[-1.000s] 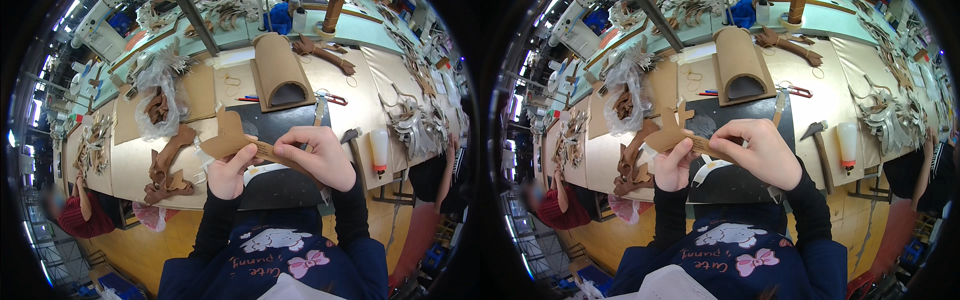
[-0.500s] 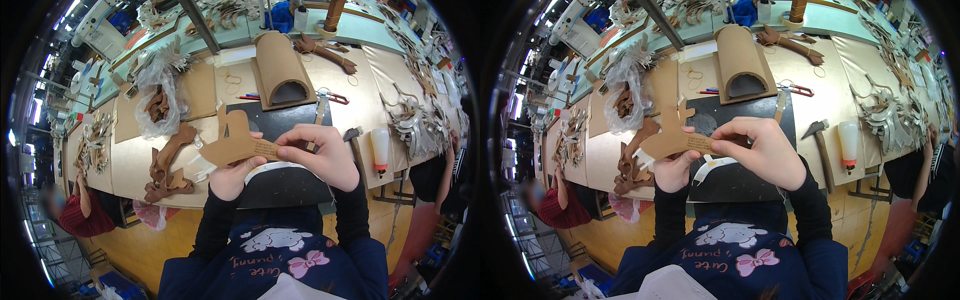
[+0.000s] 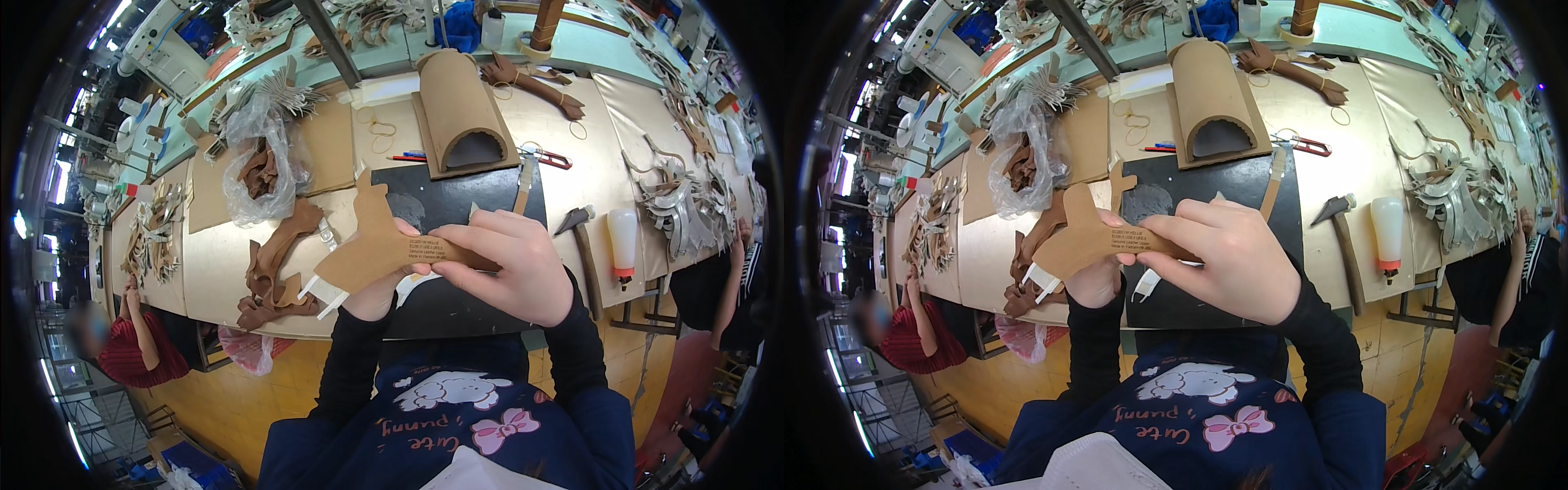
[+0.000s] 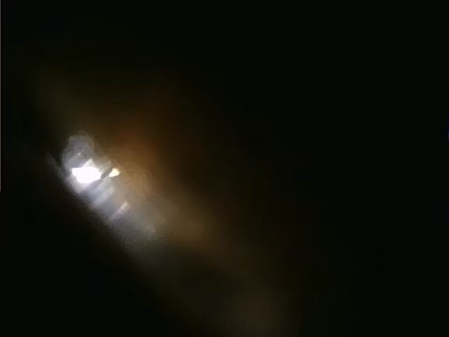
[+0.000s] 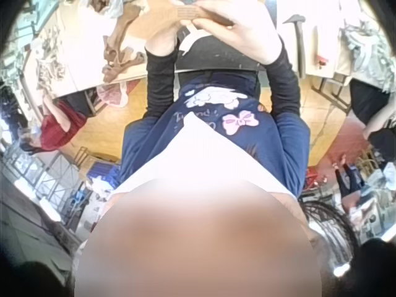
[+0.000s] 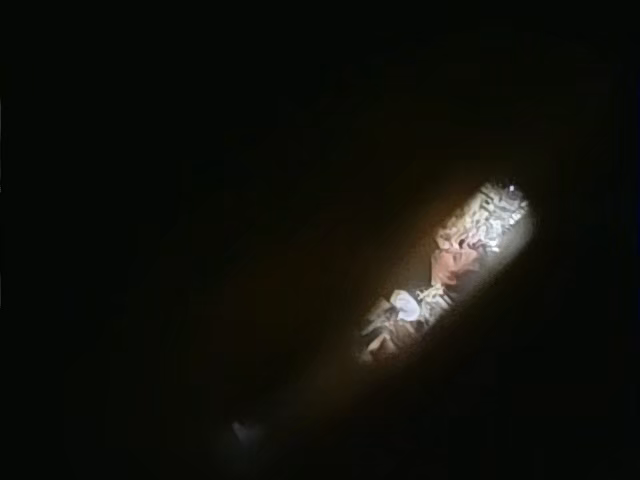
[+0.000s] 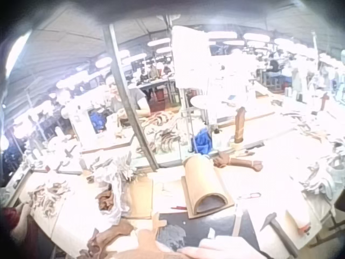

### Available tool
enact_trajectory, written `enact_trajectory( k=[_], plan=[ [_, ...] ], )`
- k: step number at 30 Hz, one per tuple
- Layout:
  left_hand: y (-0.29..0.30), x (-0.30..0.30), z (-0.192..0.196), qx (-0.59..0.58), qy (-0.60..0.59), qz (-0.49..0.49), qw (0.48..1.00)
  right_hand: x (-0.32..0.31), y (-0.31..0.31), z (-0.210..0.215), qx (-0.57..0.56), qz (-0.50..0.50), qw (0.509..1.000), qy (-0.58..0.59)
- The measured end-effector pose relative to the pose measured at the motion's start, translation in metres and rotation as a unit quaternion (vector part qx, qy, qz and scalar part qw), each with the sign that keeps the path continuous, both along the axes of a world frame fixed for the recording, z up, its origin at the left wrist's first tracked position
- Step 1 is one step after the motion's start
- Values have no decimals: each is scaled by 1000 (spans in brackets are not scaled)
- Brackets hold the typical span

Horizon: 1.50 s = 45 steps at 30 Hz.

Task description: The person assembles a white leather harness by applying glue to its edges and attaching brown leather pieces. They use a hammer to press the glued sections and a glue bottle to apply adhesive, working on a black mat in a workshop.

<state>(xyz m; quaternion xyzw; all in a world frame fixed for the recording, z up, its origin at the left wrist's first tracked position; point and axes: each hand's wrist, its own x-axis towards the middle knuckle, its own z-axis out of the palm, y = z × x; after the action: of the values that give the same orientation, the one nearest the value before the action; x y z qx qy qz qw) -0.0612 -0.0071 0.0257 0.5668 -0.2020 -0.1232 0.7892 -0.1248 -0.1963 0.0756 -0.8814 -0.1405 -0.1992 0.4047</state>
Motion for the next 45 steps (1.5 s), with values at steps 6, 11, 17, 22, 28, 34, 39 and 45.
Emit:
enact_trajectory(
  k=[6, 11, 17, 22, 28, 34, 39, 45],
  plan=[
    [0, -1, -4, -18, 1, 3, 1000, 1, 2, -3, -100, -18, 991, -87],
    [-1, -4, -12, -71, 8, -5, 997, 1, 3, -3, -162, -33, 973, -161],
    [-4, -1, -26, -128, -4, -29, 991, 1, 2, -5, -178, -44, 966, -180],
    [-7, -1, -31, -135, -24, -19, 990, 2, 3, -5, -166, -47, 965, -196],
    [-4, 0, -33, -175, -10, -27, 984, 2, 4, -6, -152, -42, 963, -218],
    [-3, 1, -32, -168, -49, -33, 984, 1, 5, -6, -143, -39, 966, -213],
    [0, 0, -34, -152, -48, -36, 987, 2, 5, -6, -137, -35, 969, -205],
    [-1, 3, -32, -159, -58, -42, 985, 0, 3, -4, -102, -14, 984, -144]
  ],
)
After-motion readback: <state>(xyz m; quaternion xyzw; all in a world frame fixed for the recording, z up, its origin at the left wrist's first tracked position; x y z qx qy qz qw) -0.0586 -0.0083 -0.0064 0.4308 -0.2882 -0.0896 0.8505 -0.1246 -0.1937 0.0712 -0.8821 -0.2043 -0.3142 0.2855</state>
